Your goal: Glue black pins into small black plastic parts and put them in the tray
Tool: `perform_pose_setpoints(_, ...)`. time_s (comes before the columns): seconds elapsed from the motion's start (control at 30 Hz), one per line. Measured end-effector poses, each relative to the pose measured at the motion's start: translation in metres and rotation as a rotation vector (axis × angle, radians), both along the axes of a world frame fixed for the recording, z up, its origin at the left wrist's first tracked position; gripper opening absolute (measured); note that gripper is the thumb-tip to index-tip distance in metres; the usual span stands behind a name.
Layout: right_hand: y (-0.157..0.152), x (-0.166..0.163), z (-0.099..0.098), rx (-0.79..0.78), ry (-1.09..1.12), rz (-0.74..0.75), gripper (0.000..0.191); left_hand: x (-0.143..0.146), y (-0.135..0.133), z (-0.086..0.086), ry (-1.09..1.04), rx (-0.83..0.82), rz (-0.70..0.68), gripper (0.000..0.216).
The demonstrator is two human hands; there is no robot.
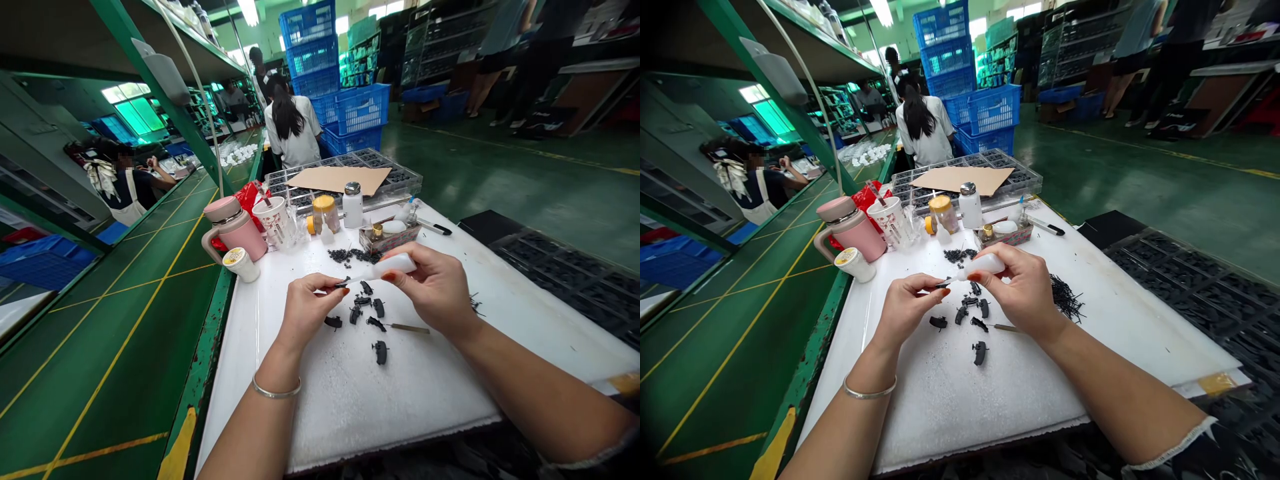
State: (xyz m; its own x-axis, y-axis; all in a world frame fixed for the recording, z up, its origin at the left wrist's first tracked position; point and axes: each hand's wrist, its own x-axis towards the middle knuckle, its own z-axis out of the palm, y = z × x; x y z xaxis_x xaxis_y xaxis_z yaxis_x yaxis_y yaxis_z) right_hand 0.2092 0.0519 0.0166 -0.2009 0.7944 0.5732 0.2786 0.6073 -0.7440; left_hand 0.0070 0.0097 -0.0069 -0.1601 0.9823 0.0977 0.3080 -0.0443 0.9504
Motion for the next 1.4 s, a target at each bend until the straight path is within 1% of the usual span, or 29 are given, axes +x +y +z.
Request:
perform_pose_setpoints(0.5,0.000,0.000,-0.001,0.021,0.009,0.008,0.014,0.000,0.000,0.000,-0.004,-0.008,0.000,0.018)
perform_pose_setpoints(0.8,0.000,0.001,-0.001,0.025,0.029,0.001,0.013,0.001,0.000,0.003,-0.012,-0.023,-0.001,0.019)
perform_pose_setpoints(0.93,0.000,0.002,-0.001,-0.019,0.090,0.015,0.013,0.001,0.000,0.003,-0.014,-0.027,0.005,0.020)
perform_pose_setpoints(1.03,0.004,0.002,-0.002,-0.139,0.239,0.064,0.018,0.000,0.000,0.003,-0.059,-0.035,0.000,0.022)
perform_pose_setpoints(1.17,0.014,0.003,-0.002,-0.371,0.564,0.157,0.022,-0.002,0.000,0.002,-0.226,-0.080,-0.027,0.027)
perform_pose_setpoints(1.23,0.019,0.003,-0.002,-0.549,0.704,0.192,0.023,-0.003,0.000,0.002,-0.327,-0.089,-0.046,0.027)
perform_pose_setpoints(1.3,0.022,0.003,-0.002,-0.751,0.786,0.246,0.031,-0.004,0.001,0.002,-0.383,-0.083,-0.063,0.026)
perform_pose_setpoints(1.37,0.021,0.000,-0.002,-0.931,0.800,0.322,0.044,-0.003,0.001,0.002,-0.388,-0.065,-0.080,0.025)
perform_pose_setpoints(1.4,0.019,-0.001,-0.003,-1.004,0.787,0.357,0.048,-0.003,0.001,0.002,-0.376,-0.054,-0.086,0.025)
